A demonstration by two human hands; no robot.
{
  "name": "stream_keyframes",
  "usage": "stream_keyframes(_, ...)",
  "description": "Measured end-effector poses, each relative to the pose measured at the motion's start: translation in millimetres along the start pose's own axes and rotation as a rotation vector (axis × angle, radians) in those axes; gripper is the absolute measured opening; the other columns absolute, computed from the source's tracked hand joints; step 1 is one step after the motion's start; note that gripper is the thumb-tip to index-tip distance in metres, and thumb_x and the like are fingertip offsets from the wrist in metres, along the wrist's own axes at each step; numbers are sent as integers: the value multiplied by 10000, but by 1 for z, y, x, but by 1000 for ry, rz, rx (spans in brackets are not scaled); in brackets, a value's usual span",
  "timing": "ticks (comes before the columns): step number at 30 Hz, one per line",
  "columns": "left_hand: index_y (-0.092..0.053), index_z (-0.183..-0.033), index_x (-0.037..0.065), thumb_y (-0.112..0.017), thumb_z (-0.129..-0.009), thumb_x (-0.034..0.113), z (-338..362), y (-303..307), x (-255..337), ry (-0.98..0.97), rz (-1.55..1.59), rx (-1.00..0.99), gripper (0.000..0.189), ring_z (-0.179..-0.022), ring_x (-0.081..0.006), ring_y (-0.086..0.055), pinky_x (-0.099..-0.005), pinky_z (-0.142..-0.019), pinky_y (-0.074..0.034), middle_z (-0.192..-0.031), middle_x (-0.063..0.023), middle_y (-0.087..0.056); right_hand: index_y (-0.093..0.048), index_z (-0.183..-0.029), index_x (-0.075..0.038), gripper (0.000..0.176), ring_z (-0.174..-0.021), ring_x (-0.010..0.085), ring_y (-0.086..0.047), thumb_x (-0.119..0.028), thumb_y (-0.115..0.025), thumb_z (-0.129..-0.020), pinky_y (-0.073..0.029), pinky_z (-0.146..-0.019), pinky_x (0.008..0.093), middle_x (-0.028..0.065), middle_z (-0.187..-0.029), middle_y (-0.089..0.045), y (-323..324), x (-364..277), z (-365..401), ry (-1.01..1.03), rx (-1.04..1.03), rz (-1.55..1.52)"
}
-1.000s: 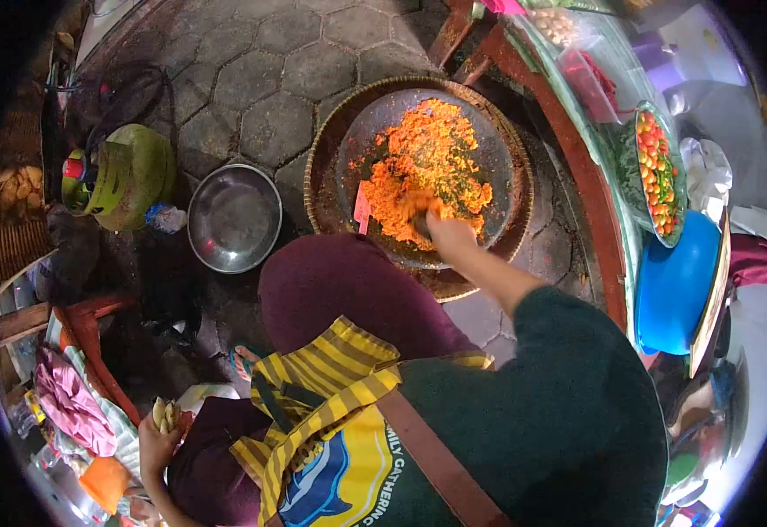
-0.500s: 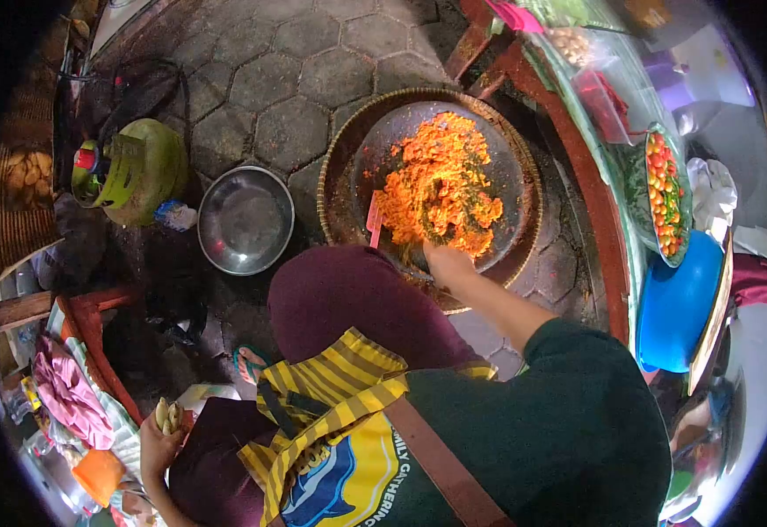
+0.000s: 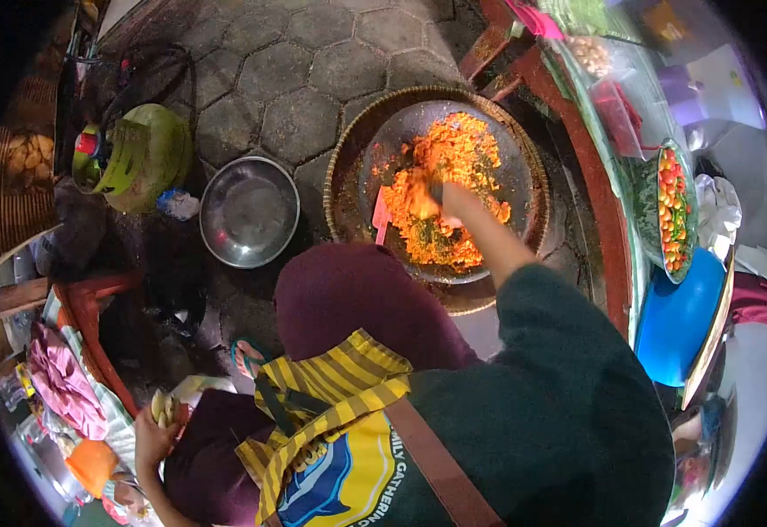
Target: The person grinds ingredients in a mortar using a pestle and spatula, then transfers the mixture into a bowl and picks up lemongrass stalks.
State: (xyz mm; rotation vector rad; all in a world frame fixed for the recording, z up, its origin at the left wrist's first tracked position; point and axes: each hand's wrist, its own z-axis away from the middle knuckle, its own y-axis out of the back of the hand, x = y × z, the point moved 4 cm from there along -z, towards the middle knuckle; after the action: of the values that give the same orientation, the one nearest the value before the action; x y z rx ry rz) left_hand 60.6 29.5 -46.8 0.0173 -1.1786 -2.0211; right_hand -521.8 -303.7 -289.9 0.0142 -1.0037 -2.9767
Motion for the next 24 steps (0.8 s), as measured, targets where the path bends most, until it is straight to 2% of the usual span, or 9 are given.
stream_keyframes(1,-551,-897,-40,-666,-668,115,3,2,10,73,-10,-80,300,-708,-220,-571,-329,-656,-453,-775,-138,-597,-479,-1103,19,425,-903,335,-616,-22,-599,-698,-494,-744,462,232,-969,-608,-13,-9,34,86,96,43)
stream_keyframes(4,-550,-898,-41,-678,-663,121,2,0,14,96,61,-114,313,-682,-219,-569,-338,-641,-455,-742,-142,-589,-435,-1140,32,442,-891,332,-619,-16,-587,-728,-500,-741,453,209,-978,-614,-30,-16,53,14,188,36)
stream_keyframes(8,-535,-860,-25,-695,-652,113,-5,5,69,26,-67,-97,296,-595,-197,-527,-336,-591,-439,-675,-118,-563,-210,-1365,-14,719,-647,260,-632,-46,-592,-757,-495,-473,355,182,-840,-636,11,8,-4,-129,388,153)
stream_keyframes(11,-524,-831,-20,-702,-648,116,-4,7,75,-72,1,-57,289,-603,-190,-522,-324,-591,-433,-691,-107,-560,-422,-1213,21,502,-510,204,-576,-23,-601,-746,-440,-400,341,153,-695,-618,57,-6,13,-187,77,127)
stream_keyframes(13,-535,-825,-21,-715,-649,126,-6,9,74,-70,50,-22,292,-627,-182,-529,-315,-614,-438,-717,-99,-565,-546,-919,35,211,-462,197,-516,9,-605,-718,-401,-383,330,133,-603,-576,64,-16,22,28,-166,-74)
stream_keyframes(15,-540,-833,-22,-714,-652,124,-2,9,69,-73,52,-8,290,-634,-183,-536,-317,-620,-441,-722,-101,-573,-528,-790,33,166,-519,228,-551,39,-621,-654,-422,-424,384,152,-594,-552,25,-22,24,159,-62,37)
stream_keyframes(17,-559,-858,-26,-708,-665,121,2,4,52,-36,43,1,285,-660,-173,-553,-310,-629,-450,-746,-101,-599,-455,-1063,39,468,-773,314,-623,71,-606,-622,-480,-629,431,211,-801,-604,-4,-48,79,220,180,141)
stream_keyframes(20,-561,-875,-30,-704,-671,117,1,5,46,-20,86,-68,290,-669,-164,-558,-306,-630,-452,-756,-96,-611,-401,-1162,9,481,-736,309,-625,39,-563,-711,-490,-593,437,183,-789,-619,-33,-21,50,-13,371,-44)
stream_keyframes(24,-545,-884,-30,-673,-648,57,0,10,72,-91,89,-16,282,-690,-140,-532,-290,-648,-444,-764,-73,-593,-573,-809,-9,91,-543,250,-568,-48,-628,-748,-447,-473,405,141,-657,-592,50,17,-26,35,20,129)
